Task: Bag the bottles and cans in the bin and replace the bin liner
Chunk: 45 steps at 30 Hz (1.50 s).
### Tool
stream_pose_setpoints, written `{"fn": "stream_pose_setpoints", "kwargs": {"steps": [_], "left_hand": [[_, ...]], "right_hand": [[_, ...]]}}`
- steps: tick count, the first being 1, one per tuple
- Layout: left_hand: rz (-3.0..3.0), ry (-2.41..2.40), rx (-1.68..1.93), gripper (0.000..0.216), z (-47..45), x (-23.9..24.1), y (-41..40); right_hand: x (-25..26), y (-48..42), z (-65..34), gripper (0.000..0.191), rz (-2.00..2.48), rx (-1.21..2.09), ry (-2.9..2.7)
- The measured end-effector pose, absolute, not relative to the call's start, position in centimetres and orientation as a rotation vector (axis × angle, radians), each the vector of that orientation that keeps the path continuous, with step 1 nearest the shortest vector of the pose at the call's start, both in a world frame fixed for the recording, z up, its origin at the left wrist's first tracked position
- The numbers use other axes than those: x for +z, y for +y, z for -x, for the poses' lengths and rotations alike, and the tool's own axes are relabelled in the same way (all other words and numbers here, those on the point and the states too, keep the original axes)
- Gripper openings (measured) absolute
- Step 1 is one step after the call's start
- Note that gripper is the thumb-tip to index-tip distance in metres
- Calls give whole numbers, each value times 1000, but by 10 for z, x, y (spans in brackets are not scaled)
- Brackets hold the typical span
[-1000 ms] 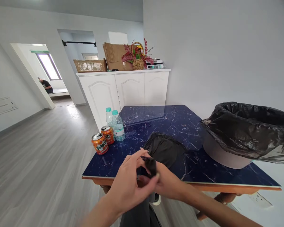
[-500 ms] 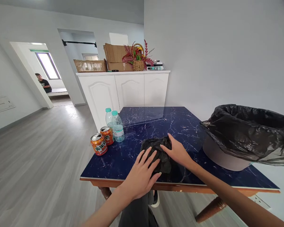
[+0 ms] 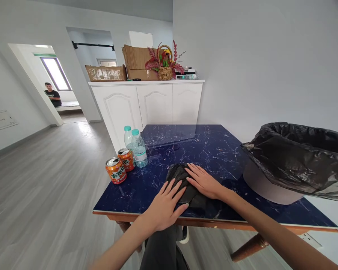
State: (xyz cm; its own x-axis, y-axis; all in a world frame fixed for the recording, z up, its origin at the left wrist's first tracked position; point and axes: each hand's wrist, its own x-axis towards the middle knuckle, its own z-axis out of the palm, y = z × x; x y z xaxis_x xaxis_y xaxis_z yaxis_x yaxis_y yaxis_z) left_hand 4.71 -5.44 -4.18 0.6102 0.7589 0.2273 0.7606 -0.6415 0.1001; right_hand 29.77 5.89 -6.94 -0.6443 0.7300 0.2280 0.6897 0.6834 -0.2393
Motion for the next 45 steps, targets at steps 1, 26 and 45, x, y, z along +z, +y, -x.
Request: {"fn": "stream_pose_setpoints", "kwargs": {"steps": [1, 26, 45], "left_hand": [[2826, -1327, -395, 60, -43, -40, -57], [2818, -1660, -1054, 40, -32, -15, -61], [2799, -1214, -426, 52, -75, -45, -9]], "right_hand": [[-63, 53, -299, 66, 1118, 208, -2574], [-30, -46, -332, 47, 1184, 896, -1859], [-56, -16, -280, 57, 1168, -166, -2334]]}}
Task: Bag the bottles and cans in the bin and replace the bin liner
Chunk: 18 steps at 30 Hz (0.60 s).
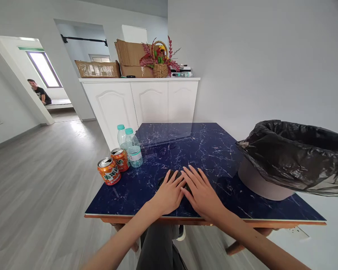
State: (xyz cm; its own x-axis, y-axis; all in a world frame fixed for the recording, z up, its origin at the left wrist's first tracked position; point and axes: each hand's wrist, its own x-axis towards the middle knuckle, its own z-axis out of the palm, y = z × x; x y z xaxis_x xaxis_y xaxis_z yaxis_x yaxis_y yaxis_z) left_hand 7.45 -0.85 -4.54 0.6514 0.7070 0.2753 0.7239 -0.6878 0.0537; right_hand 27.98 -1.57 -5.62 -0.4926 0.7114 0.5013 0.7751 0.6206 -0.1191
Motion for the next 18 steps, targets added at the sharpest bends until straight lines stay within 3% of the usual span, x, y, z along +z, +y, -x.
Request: {"fn": "stream_pose_setpoints", "kwargs": {"steps": [7, 14, 18], "left_hand": [[2848, -1229, -452, 57, -28, -53, 3], [2870, -1277, -479, 54, -25, -50, -3], [2721, -1519, -702, 58, -19, -51, -9]], "right_hand": [[-93, -6, -291, 66, 1401, -12, -2369], [-84, -9, -289, 67, 1440, 12, -2390], [-75, -42, -272, 65, 1387, -89, -2279]]}}
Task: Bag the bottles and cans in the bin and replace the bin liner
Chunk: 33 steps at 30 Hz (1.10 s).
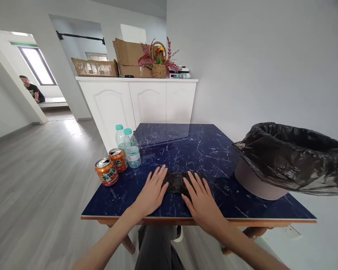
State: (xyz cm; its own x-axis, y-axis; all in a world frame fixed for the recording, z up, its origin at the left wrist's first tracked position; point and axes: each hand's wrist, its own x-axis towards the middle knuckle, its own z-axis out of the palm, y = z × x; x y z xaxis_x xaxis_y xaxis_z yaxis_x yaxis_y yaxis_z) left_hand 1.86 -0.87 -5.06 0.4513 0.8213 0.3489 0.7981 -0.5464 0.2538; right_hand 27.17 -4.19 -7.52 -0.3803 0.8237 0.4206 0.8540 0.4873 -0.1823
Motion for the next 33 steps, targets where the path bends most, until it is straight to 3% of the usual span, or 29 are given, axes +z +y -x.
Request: {"fn": "stream_pose_setpoints", "kwargs": {"steps": [8, 15, 23, 28, 33], "left_hand": [[-2274, 1692, 1017, 61, 1, -60, -13], [-2211, 1700, 1006, 64, -1, -51, -24], [-2299, 1696, 984, 61, -1, -50, -26], [-2336, 1695, 949, 61, 0, -51, -26], [-2346, 1700, 910, 61, 3, -53, -25]], "right_hand": [[-90, -75, -243, 74, 1429, -40, -2332], [-102, 12, -260, 79, 1580, 60, -2154], [-90, 121, -361, 74, 1872, 9, -2003], [-78, 147, -388, 62, 2045, -128, -1820], [-88, 146, -366, 70, 2128, -190, -1794]]}}
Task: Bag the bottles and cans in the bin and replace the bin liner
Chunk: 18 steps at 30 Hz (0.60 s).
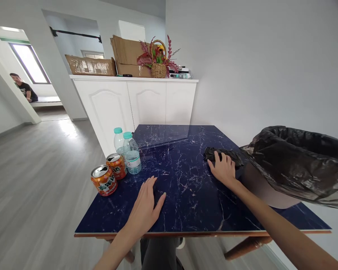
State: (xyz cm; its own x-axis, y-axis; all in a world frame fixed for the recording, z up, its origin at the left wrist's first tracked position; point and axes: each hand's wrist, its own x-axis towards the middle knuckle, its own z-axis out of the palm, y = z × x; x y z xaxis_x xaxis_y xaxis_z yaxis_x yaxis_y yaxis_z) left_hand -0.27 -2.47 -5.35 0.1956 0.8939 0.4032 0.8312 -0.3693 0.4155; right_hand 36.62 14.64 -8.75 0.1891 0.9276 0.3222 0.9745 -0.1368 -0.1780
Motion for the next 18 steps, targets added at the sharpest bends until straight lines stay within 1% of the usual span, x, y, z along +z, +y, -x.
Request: {"fn": "stream_pose_setpoints", "kwargs": {"steps": [3, 7, 11, 14, 18], "left_hand": [[-2388, 1680, 904, 60, 5, -58, -22], [-2437, 1691, 884, 59, 7, -64, -20], [-2472, 1672, 882, 56, 8, -65, -19], [-2488, 1669, 883, 54, 8, -65, -20], [-2503, 1678, 869, 51, 8, -64, -20]], "right_hand": [[-94, 151, -360, 75, 2240, -95, -1818], [-92, 163, -374, 82, 2351, -18, -1701], [-88, 163, -384, 81, 2380, -79, -1582], [-89, 158, -380, 79, 2322, -136, -1594], [-91, 158, -373, 75, 2235, -52, -1724]]}}
